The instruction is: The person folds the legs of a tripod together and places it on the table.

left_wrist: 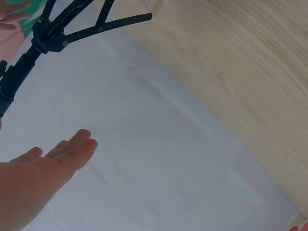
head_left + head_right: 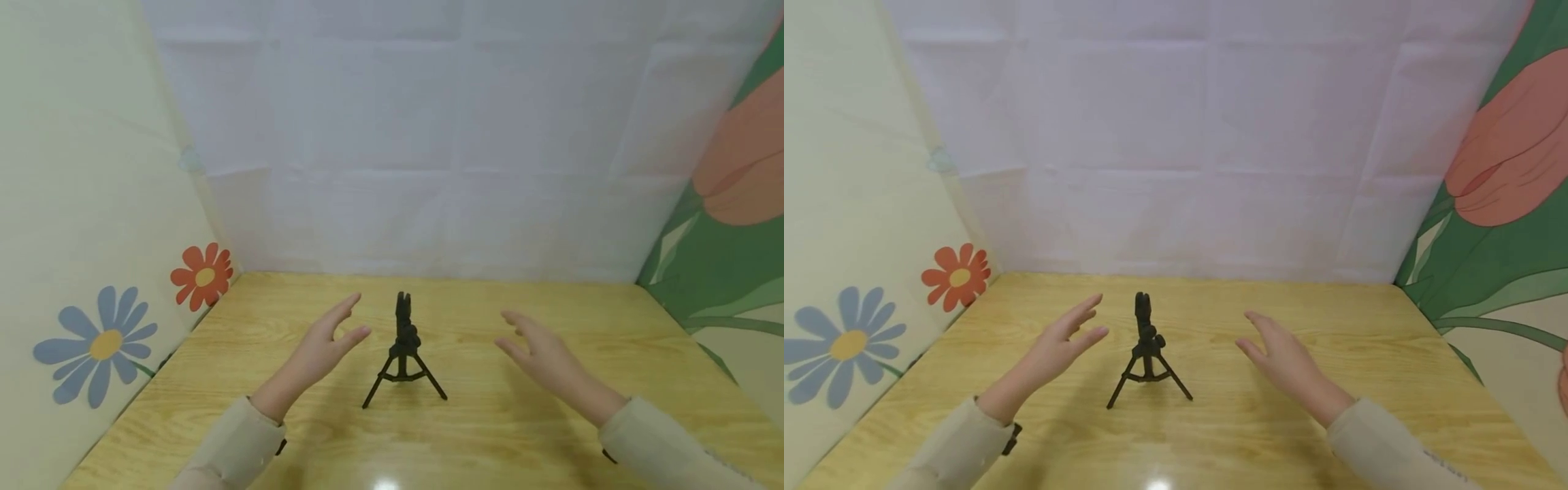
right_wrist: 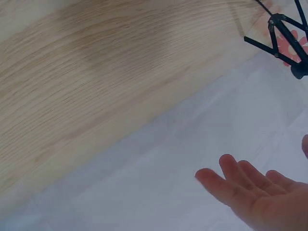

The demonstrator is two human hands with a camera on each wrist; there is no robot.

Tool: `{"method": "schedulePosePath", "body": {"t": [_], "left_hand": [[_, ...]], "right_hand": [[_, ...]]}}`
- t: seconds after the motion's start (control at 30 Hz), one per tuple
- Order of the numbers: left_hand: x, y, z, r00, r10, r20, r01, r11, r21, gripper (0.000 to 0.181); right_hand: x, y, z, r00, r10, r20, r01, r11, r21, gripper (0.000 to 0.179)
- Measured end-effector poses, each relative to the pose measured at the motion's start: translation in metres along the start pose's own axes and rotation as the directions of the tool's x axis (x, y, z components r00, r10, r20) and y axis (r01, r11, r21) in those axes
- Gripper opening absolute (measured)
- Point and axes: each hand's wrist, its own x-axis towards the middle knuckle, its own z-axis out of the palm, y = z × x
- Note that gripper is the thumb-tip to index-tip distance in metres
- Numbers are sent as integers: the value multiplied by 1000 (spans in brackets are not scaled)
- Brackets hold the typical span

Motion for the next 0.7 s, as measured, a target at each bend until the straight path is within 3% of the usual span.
{"method": "schedulePosePath", "body": {"t": [0.37, 0.7], "left_hand": [[1, 12, 5, 999, 42, 8, -42, 999, -22, 66], [5, 20, 12, 999, 47, 23, -45, 994, -104, 65]], "right_hand": [[-1, -15, 13, 1000, -24, -16, 25, 996, 84, 50], [-4, -24, 25, 999, -46, 14, 43, 986, 160, 46]]}}
